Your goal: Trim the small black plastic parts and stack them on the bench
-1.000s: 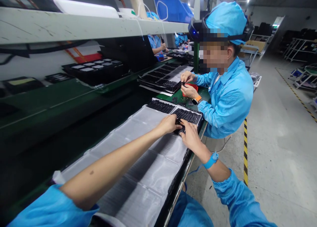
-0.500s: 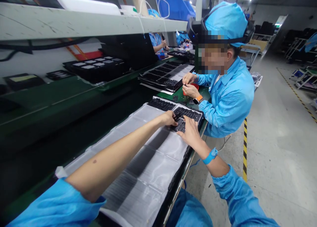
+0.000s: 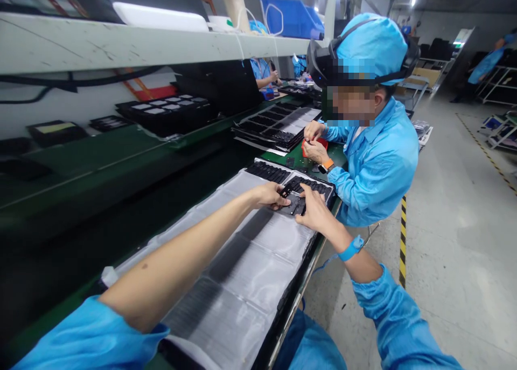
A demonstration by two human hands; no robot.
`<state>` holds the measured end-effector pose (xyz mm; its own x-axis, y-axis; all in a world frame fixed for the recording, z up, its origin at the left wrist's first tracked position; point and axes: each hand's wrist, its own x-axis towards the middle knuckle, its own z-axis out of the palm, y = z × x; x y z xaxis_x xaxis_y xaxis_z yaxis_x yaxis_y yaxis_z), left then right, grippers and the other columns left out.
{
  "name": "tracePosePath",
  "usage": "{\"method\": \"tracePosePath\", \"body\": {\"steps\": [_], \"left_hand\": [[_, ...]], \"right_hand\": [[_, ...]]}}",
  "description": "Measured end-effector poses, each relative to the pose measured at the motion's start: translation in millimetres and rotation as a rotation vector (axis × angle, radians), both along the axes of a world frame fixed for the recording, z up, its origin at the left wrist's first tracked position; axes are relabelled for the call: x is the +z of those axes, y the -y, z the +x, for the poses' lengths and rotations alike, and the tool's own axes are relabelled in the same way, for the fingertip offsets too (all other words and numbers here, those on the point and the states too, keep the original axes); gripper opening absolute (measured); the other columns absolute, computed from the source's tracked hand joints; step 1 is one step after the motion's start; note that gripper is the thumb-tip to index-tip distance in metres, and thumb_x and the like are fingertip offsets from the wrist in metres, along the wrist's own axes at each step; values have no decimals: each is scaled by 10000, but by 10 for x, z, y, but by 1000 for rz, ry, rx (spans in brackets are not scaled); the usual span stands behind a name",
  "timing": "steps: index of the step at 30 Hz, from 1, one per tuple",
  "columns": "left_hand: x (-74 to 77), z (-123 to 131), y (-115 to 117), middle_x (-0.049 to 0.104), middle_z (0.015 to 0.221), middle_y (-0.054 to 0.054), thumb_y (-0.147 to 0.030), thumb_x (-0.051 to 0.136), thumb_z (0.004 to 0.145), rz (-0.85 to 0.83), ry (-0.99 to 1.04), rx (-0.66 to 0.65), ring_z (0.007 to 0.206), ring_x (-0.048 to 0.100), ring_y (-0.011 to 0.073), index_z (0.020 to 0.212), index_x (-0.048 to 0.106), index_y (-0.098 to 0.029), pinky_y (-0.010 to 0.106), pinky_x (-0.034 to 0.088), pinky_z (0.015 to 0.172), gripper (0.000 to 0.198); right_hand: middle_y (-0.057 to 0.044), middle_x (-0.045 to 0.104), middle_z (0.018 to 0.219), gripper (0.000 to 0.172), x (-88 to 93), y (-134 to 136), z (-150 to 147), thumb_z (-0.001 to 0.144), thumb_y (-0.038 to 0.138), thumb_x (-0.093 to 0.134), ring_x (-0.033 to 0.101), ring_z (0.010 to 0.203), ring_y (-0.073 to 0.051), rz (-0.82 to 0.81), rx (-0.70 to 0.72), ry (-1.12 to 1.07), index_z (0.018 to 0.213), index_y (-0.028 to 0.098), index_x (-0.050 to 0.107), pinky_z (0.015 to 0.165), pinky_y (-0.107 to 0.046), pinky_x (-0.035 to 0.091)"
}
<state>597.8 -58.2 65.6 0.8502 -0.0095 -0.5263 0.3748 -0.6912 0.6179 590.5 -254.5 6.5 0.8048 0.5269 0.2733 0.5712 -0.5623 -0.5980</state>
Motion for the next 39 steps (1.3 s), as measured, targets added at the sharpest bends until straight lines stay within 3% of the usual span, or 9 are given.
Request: {"method": "tracePosePath", "body": {"steps": [8, 21, 28, 33, 39], "left_hand": [[-112, -4, 178, 691, 1282, 104, -338, 689, 1013, 101, 28, -83, 1069, 712, 250, 1302, 654, -160, 451, 627, 899, 340], [64, -41, 296, 678, 1313, 107, -345, 701, 1005, 447, 244, -214, 1115, 701, 262, 1314, 652, -179, 457, 616, 924, 354], [64, -287, 362, 680, 1320, 112, -356, 685, 1014, 617, 359, -206, 1144, 694, 271, 1309, 655, -169, 485, 600, 963, 350], [29, -435, 485, 695, 1289, 112, -365, 679, 1018, 658, 372, -244, 1124, 702, 264, 1279, 669, -157, 484, 600, 962, 334], [15, -392, 449, 701, 1273, 104, -367, 679, 1018, 653, 362, -256, 1107, 708, 258, 1272, 672, -165, 469, 606, 945, 324]], "right_hand": [[-190, 673, 1376, 1046, -91, 101, 42, 708, 157, 864, 640, 1291, -355, 6, 52, -58, 1600, 180, 319, 1118, -544, 424], [-183, 674, 1374, 1029, -169, 166, 39, 725, 182, 899, 623, 1326, -351, 48, 51, -54, 1597, 195, 352, 1142, -562, 429], [-202, 661, 1380, 985, -152, 140, 12, 744, 216, 882, 632, 1280, -365, 28, 40, -41, 1584, 163, 371, 1120, -576, 435], [-191, 651, 1379, 960, -135, 131, -11, 762, 220, 843, 615, 1285, -370, 14, 25, -25, 1593, 172, 363, 1112, -572, 433], [-188, 655, 1357, 1002, -144, 126, -23, 748, 234, 843, 611, 1274, -377, -2, 1, -23, 1609, 162, 336, 1110, -577, 433]]}}
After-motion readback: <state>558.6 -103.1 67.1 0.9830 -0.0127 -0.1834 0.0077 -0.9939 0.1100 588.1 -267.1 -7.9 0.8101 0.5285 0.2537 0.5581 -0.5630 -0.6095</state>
